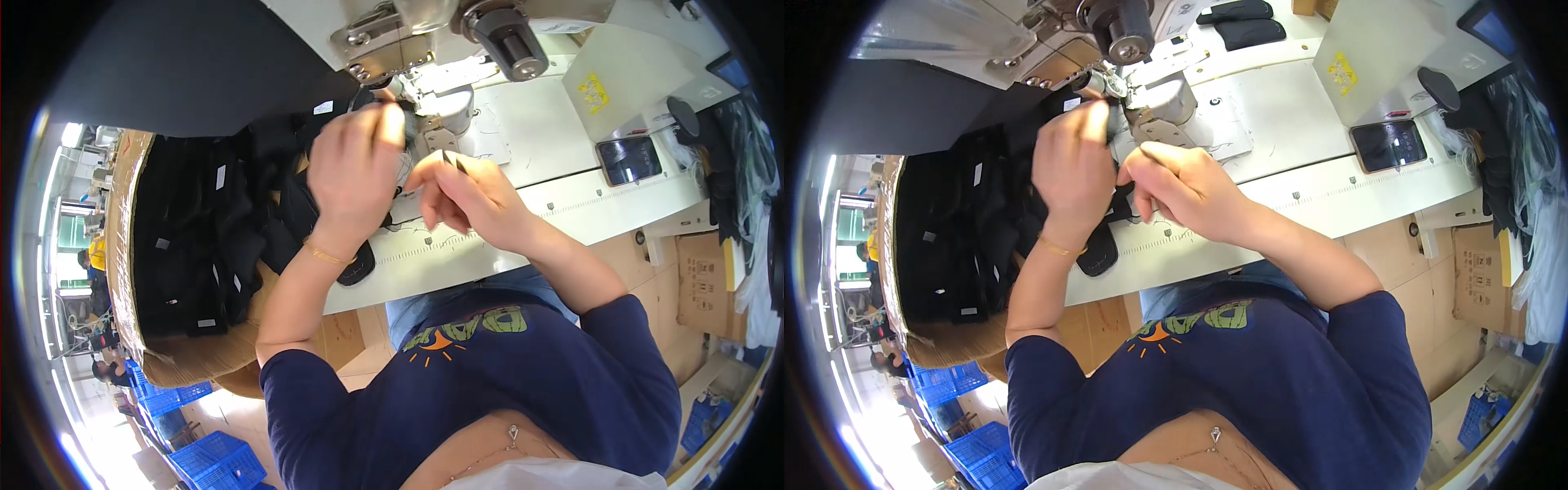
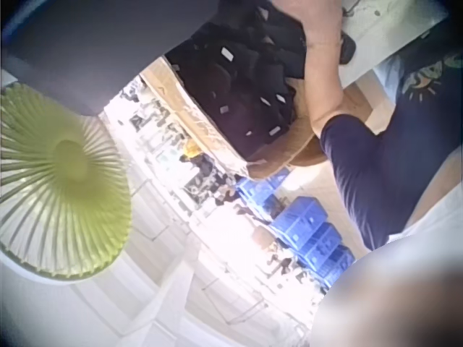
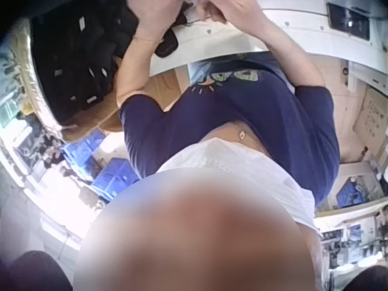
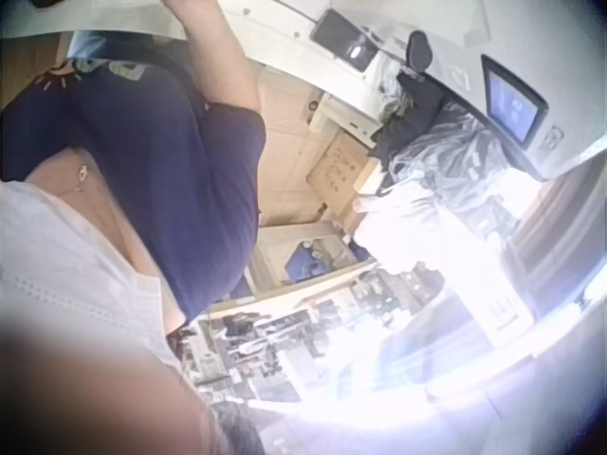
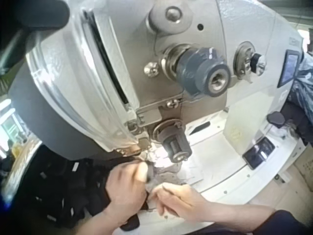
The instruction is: Stitching and trimming shoe components using an industrial sewing machine.
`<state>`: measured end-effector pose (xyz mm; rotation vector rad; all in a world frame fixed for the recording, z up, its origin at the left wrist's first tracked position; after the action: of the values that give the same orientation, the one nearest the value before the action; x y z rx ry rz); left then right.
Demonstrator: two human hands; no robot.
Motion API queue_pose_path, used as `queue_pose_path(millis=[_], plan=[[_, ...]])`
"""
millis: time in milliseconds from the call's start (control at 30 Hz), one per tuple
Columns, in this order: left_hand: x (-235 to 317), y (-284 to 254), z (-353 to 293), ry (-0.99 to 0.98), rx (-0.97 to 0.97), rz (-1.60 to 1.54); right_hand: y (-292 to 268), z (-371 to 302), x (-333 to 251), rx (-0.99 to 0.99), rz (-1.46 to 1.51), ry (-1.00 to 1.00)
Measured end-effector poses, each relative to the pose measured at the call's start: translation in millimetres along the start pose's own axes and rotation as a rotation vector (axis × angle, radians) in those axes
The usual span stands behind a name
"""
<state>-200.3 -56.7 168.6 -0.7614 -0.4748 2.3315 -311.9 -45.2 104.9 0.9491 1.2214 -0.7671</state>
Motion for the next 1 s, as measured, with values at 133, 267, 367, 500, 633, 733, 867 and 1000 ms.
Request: queue_pose_path(millis=[133, 267, 367, 500, 633, 733, 867, 1000], plan=[[-61, 18, -63, -0.977, -0.414, -0.955, -24, -9, -3, 0.232, -0.673, -0.233], [-47, 32, -86, -1.204, -0.641, -1.392, -18, -10, 3, 0.322, -0.935, -0.394], [-31, 37, -88, -1.218, -0.731, -1.532, -12, -4, 10, 0.261, -0.992, -0.437], [-19, 40, -87, -1.215, -0.801, -1.575, -6, -4, 12, 0.207, -1.096, -0.552], [-23, 39, -80, -1.145, -0.642, -1.472, -12, -18, 3, 0.193, -0.989, -0.583], [-24, 49, -97, -1.258, -0.766, -1.642, 26, -50, -30, 0.147, -1.065, -0.884], [-19, 44, -95, -1.449, -0.479, -1.872, -7, -33, 7, 0.356, -0.811, -0.509], [-19, 45, -89, -1.303, -0.543, -1.864, -28, -23, 45, 0.256, -0.035, 0.068]])
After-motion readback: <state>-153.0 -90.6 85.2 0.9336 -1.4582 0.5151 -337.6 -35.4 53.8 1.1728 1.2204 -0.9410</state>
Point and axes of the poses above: each hand's wrist, its own z-axis towards the middle knuckle, its own y-axis out of the palm, x = y × z, the point moved 7 cm from there along z, towards the middle knuckle, and after that the axes turned 3 degrees about y, right-handed, at the moved point
